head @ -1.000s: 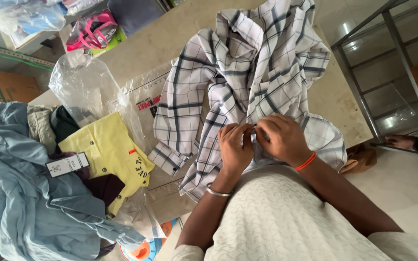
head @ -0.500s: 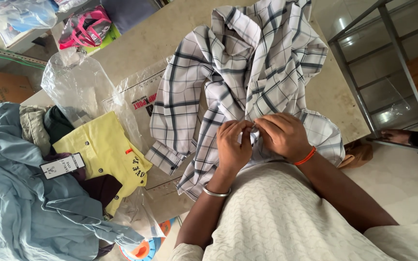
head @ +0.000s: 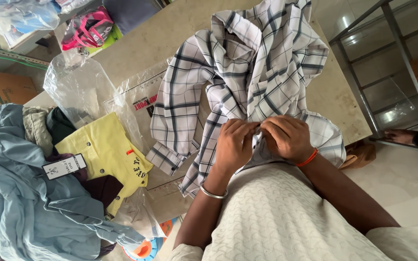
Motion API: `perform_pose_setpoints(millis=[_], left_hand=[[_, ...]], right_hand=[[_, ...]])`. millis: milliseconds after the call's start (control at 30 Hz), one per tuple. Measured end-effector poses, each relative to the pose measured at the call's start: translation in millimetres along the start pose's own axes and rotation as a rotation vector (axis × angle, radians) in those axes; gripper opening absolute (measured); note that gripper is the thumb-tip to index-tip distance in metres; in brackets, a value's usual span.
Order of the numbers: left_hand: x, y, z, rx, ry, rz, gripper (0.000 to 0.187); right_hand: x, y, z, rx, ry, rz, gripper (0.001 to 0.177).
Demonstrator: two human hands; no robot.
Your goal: Buttoning and folding a plaid shirt on a table.
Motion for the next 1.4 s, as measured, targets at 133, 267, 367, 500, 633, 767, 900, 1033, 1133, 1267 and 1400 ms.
perform_pose_setpoints(millis=[133, 267, 367, 500, 633, 767, 900, 1033, 1133, 1267, 1400], left_hand=[[47.4, 9.4, -18.9, -0.195, -0.018, -0.016, 0.028], [70.2, 42.1, -51.4, -0.339, 0.199, -0.046, 0.054], [130.0, 68.0, -35.6, -0.228, 0.417, -0.226, 0.076], [177.1, 94.8, -11.1, 0.01, 0.584, -0.249, 0.081], [181.3, 125.7, -49.3, 0.008, 0.746, -0.411, 0.077], [208.9, 172.5, -91.2, -0.091, 0.84, -0.488, 0.082], [221.2, 195.5, -106.8, -0.075, 0.875, -0.489, 0.083], [231.2, 209.9, -116.4, -0.139, 0.841, -0.545, 0.082], [231.7, 210.1, -119.1, -0.166, 0.834, -0.55, 0.081], [226.5, 203.5, -121.0, -0.199, 0.764, -0.55, 0.083], [207.1, 191.7, -110.6, -0.229, 0.761, -0.508, 0.078]], right_hand=[[-25.2, -2.3, 17.5, 0.158, 0.314, 0.147, 0.012], [-85.2, -30.4, 15.2, 0.053, 0.482, 0.489, 0.016], [-113.5, -9.6, 16.8, 0.089, 0.127, 0.398, 0.036], [-142.7, -39.2, 62.4, 0.241, -0.151, 0.392, 0.056], [-169.1, -36.2, 80.5, 0.363, -0.241, 0.436, 0.062], [-220.4, -6.8, 89.1, 0.403, -0.292, 0.395, 0.063], [-252.7, 28.7, 93.8, 0.409, -0.272, 0.36, 0.063], [-271.2, 42.2, 94.9, 0.347, -0.236, 0.348, 0.064], [-272.4, 45.5, 93.4, 0.337, -0.24, 0.362, 0.065], [-266.7, 51.1, 88.3, 0.287, -0.247, 0.331, 0.062], [-257.7, 26.4, 72.8, 0.104, -0.181, 0.266, 0.045]])
Point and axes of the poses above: each hand's wrist, its own y-axis towards the middle knuckle, its own z-axis out of the palm, x = y × z, the point moved 9 cm from there along y, towards the middle knuckle, and after that the axes turned 12 degrees about -z, right-handed, at the moved point
